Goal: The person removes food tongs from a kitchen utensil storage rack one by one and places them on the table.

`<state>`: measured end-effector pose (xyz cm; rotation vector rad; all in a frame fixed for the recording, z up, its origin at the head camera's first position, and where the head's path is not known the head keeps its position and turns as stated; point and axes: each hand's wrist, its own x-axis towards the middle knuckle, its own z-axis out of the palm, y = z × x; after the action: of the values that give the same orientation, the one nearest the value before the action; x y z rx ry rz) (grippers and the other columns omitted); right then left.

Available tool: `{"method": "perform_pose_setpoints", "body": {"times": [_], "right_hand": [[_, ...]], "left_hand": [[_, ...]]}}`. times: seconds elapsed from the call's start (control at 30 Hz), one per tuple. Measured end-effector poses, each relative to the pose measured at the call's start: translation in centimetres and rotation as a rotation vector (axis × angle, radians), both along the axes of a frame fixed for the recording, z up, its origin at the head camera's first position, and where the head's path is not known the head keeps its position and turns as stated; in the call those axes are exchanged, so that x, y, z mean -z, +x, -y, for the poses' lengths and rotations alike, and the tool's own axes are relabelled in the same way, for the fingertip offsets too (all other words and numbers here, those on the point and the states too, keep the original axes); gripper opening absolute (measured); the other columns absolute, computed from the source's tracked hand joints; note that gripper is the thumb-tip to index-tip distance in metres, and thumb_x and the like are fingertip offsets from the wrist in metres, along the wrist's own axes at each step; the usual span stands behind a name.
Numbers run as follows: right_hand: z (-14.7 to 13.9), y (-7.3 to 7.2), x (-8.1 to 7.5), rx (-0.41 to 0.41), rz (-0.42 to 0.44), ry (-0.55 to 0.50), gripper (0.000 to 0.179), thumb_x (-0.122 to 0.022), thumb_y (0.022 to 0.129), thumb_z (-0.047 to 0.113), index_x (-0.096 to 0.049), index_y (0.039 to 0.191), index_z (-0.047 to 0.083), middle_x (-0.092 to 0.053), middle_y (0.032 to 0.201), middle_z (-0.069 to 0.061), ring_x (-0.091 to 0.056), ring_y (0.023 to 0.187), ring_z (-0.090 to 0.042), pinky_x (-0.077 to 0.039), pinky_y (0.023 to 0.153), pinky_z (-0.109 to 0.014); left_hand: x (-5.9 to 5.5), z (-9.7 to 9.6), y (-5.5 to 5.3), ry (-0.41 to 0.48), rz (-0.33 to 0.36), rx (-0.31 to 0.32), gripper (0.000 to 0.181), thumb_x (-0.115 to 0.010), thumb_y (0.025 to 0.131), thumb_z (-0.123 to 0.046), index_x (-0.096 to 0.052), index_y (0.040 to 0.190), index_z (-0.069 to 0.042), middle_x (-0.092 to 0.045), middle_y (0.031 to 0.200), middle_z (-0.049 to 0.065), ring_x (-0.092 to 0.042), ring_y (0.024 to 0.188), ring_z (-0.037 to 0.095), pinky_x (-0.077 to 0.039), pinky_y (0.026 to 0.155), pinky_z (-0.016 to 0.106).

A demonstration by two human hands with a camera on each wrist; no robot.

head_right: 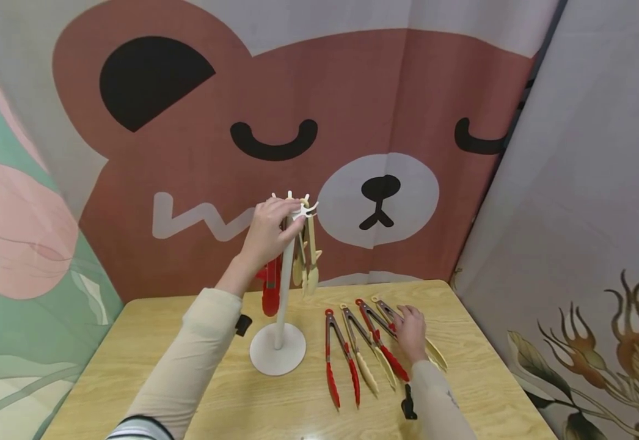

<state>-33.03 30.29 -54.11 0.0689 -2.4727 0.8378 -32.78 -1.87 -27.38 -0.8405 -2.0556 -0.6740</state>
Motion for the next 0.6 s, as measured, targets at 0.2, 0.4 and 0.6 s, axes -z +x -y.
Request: {"method": "perform_pose_setpoints", "body": {"times": [0.2, 0.4, 0.6], "right_hand": [[1.0, 0.0, -0.9, -0.034, -0.047, -0.019, 0.026, -0.062, 0.081, 0.002, -0.060, 0.104, -0.010, -0.054, 0.102, -0.028, -0.047, 0.097, -0.043, -0.038, 0.082, -0.052], [1.9, 0.1, -1.5, -0.064, -0.075, -0.029, 0.026, -0.063, 0.079, 0.000, -0.060, 0.104, -0.009, -0.055, 0.101, -0.027, -0.047, 0.097, -0.042, -0.038, 0.081, -0.052], [2.7, 0.2, -2.5, -0.088, -0.042, -0.043, 0.028, -0.063, 0.081, 0.004, -0.059, 0.107, -0.008, -0.055, 0.104, -0.026, -0.046, 0.100, -0.041, -0.038, 0.083, -0.052]], "left_hand": [[0.0, 0.1, 0.0, 0.008, -0.017, 0.001, 0.026, -0.058, 0.084, -0.020, -0.066, 0.101, -0.001, -0.060, 0.112, 0.010, -0.051, 0.102, 0.023, -0.035, 0.085, 0.040], [0.3, 0.5, -0.1, 0.018, -0.087, 0.033, 0.037, -0.063, 0.082, -0.023, -0.061, 0.114, -0.005, -0.054, 0.122, 0.009, -0.047, 0.108, 0.021, -0.031, 0.084, 0.040], [0.3, 0.8, 0.0, 0.060, -0.130, 0.084, 0.048, -0.066, 0.078, -0.025, -0.054, 0.120, -0.003, -0.044, 0.131, 0.012, -0.038, 0.117, 0.023, -0.029, 0.089, 0.043]]}}
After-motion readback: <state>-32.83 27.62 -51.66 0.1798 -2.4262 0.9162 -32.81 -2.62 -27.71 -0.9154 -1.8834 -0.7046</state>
